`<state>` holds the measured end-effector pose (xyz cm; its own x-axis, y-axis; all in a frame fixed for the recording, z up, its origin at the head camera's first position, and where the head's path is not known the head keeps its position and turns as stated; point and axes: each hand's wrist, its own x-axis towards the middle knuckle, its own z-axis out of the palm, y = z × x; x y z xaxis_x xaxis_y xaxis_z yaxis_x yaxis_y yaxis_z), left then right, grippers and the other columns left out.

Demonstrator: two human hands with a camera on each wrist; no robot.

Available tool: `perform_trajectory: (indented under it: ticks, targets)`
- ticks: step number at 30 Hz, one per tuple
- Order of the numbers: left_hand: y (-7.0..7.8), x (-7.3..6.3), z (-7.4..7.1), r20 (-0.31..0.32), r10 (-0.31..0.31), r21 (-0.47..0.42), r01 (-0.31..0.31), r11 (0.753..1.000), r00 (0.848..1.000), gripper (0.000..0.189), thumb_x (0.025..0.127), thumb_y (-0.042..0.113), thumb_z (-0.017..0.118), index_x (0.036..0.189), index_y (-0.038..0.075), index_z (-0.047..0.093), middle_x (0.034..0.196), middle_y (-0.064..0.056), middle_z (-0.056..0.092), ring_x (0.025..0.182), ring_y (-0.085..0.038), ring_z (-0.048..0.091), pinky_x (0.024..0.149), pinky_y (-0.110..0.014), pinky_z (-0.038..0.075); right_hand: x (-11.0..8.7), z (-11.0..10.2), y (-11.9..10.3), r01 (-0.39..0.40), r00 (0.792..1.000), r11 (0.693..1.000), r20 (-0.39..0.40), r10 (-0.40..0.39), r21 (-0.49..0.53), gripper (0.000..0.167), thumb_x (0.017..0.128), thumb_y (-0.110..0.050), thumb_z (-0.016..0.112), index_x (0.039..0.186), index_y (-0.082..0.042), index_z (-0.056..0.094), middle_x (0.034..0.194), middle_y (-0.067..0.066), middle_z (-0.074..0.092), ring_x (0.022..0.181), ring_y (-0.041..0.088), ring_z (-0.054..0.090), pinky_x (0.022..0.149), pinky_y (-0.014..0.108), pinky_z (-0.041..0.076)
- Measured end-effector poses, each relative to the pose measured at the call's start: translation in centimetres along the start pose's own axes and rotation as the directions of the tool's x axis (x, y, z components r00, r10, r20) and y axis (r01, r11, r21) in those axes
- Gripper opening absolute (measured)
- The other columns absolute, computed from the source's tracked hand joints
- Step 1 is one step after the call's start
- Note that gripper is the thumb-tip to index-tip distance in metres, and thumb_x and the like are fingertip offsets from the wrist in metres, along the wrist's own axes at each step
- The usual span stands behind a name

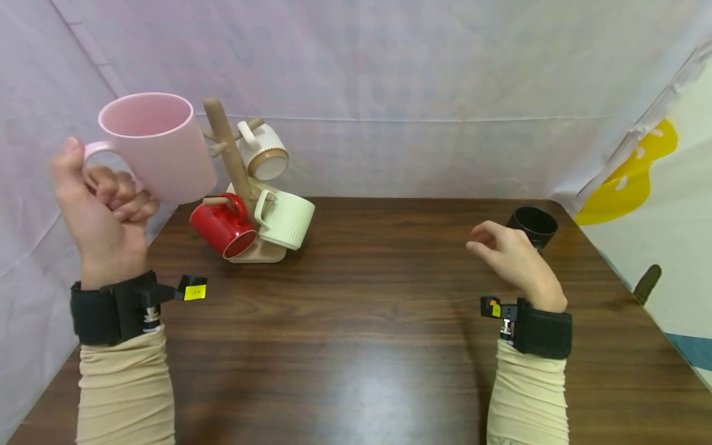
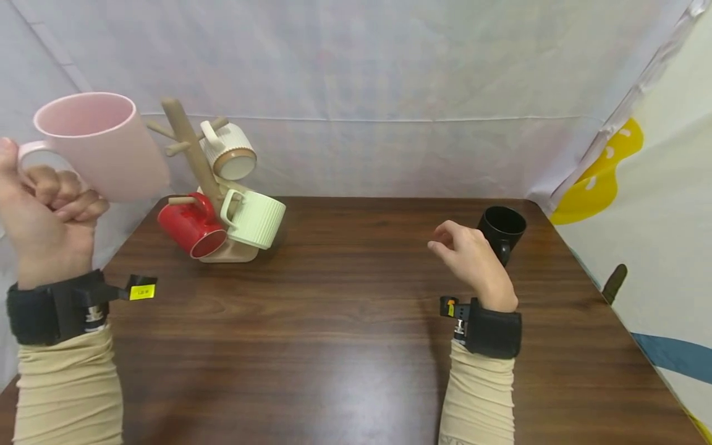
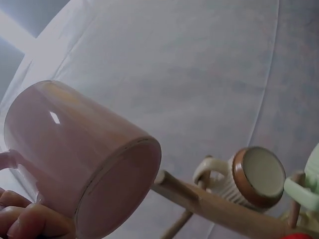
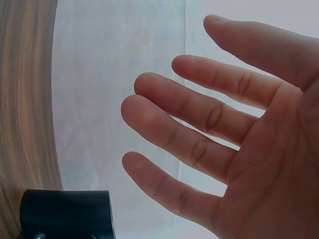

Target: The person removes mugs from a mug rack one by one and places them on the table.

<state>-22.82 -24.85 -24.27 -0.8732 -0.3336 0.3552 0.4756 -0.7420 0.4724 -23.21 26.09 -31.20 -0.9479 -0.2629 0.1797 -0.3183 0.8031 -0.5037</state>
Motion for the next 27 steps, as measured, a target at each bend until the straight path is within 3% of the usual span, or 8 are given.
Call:
perform_trajectory:
  ticks: [4,6,9,11,13,16,21,27]
  targets:
    - [-0.2,-0.6,0.6,0.059,-0.050,-0.080,0.054,0.995,0.997,0.055,0.108,0.023,0.036,0.058,0.006,0.020,0.049,-0.002,0.023,0.038,-0.010,0.019,0.041,-0.021,0.007,0.0,0.1,0.1,0.001,1.000,1.000,0.006,-0.001,0.003,0.030,0.104,-0.019,0.059,0.123,0.005,0.061,0.110,0.024,0.068,0.096,0.037,0.065,0.081,0.055,0.052]
    - [-0.5,-1.0,1.0,0.097,-0.038,-0.052,0.043,0.998,0.995,0.055,0.109,0.023,0.033,0.057,0.006,0.021,0.049,-0.002,0.023,0.038,-0.010,0.018,0.040,-0.021,0.008,0.0,0.1,0.0,-0.001,1.000,1.000,0.006,0.001,0.004,0.030,0.104,-0.019,0.059,0.123,0.005,0.061,0.110,0.024,0.068,0.096,0.037,0.066,0.080,0.054,0.052]
    - [-1.1,-1.5,1.5,0.151,0.029,0.118,-0.047,0.992,0.988,0.056,0.110,0.024,0.032,0.057,0.008,0.024,0.049,0.001,0.026,0.038,-0.008,0.021,0.039,-0.021,0.009,0.0,0.1,0.1,-0.003,1.000,1.000,0.006,0.003,0.001,0.030,0.104,-0.020,0.059,0.122,0.004,0.061,0.109,0.023,0.069,0.095,0.036,0.066,0.080,0.054,0.052]
    - [-1.5,-1.8,1.8,0.169,0.051,0.177,-0.081,0.981,0.984,0.056,0.110,0.024,0.033,0.057,0.008,0.025,0.050,0.001,0.028,0.038,-0.008,0.023,0.040,-0.021,0.010,0.0,0.0,0.1,-0.004,1.000,1.000,0.002,0.004,-0.002,0.029,0.104,-0.019,0.059,0.122,0.004,0.061,0.109,0.023,0.069,0.095,0.036,0.066,0.080,0.054,0.052]
    - [-1.9,-2.0,1.8,0.173,0.038,0.181,-0.070,0.981,0.984,0.056,0.110,0.025,0.033,0.057,0.007,0.026,0.051,0.001,0.028,0.039,-0.008,0.023,0.041,-0.021,0.010,-0.1,0.0,0.1,-0.005,1.000,1.000,-0.002,0.005,-0.006,0.029,0.104,-0.019,0.059,0.121,0.004,0.061,0.108,0.023,0.069,0.094,0.036,0.066,0.079,0.053,0.052]
    - [-2.4,-2.2,1.6,0.180,-0.013,0.097,-0.005,0.995,0.984,0.055,0.110,0.024,0.031,0.057,0.007,0.026,0.051,-0.001,0.027,0.039,-0.010,0.023,0.041,-0.021,0.010,-0.1,0.0,0.1,0.000,1.000,1.000,-0.005,0.000,-0.003,0.028,0.104,-0.018,0.059,0.121,0.005,0.061,0.108,0.023,0.069,0.093,0.036,0.065,0.079,0.053,0.052]
    - [-3.2,-2.4,1.3,0.204,-0.059,0.004,0.060,0.998,0.977,0.056,0.111,0.023,0.024,0.058,0.006,0.025,0.052,-0.002,0.025,0.039,-0.011,0.022,0.042,-0.021,0.010,-0.1,0.1,0.1,-0.002,1.000,1.000,0.000,0.002,-0.001,0.029,0.105,-0.018,0.058,0.122,0.005,0.060,0.109,0.024,0.068,0.094,0.036,0.065,0.079,0.054,0.052]
    - [-4.1,-2.7,1.5,0.231,-0.062,0.025,0.058,0.998,0.971,0.055,0.110,0.023,0.024,0.058,0.006,0.026,0.053,-0.002,0.024,0.039,-0.010,0.022,0.042,-0.021,0.011,0.1,-0.1,-0.1,-0.003,1.000,1.000,-0.002,0.003,-0.010,0.030,0.105,-0.019,0.058,0.122,0.005,0.061,0.110,0.024,0.068,0.095,0.037,0.065,0.081,0.055,0.052]
